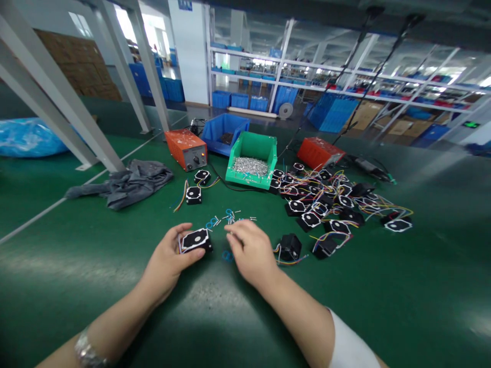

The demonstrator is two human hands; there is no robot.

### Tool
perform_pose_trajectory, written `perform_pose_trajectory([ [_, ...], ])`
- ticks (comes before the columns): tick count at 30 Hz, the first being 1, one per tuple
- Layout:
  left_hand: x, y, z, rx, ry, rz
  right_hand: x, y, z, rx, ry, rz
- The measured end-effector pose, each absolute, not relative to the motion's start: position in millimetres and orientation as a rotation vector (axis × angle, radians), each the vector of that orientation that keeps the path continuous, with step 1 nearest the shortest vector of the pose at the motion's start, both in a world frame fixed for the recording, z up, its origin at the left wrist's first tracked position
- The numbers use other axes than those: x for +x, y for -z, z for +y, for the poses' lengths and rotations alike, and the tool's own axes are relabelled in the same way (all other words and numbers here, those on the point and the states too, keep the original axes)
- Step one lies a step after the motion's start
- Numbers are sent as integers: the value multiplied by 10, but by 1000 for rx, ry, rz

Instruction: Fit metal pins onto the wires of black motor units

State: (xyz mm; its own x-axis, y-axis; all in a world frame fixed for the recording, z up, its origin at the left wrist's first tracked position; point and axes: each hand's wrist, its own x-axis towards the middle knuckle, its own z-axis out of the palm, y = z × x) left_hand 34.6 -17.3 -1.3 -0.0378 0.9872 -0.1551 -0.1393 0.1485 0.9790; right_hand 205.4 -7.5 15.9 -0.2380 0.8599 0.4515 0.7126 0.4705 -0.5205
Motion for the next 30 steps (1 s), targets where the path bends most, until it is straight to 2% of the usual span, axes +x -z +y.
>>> perform_pose_trajectory([
  [3, 335, 28, -158, 849, -1161, 1111, 2330, -133, 165, -1635, -248, -1976],
  [6, 342, 32, -160, 730, -1165, 999, 2504, -78, 311, -1779, -368, -2139],
  [9, 343, 17, -170, 637, -1132, 915, 2516, -37, 340, -1759, -400, -2270],
  [18, 354, -6, -200, 587, -1077, 810, 2429, 60, 329, -1692, -64, -2445],
  [25, 371, -3, -159, 541, -1068, 837, 2407, 54, 304, -1618, -8, -2532],
  [30, 376, 5, -186, 566, -1036, 842, 2405, -3, 303, -1729, 30, -2593],
])
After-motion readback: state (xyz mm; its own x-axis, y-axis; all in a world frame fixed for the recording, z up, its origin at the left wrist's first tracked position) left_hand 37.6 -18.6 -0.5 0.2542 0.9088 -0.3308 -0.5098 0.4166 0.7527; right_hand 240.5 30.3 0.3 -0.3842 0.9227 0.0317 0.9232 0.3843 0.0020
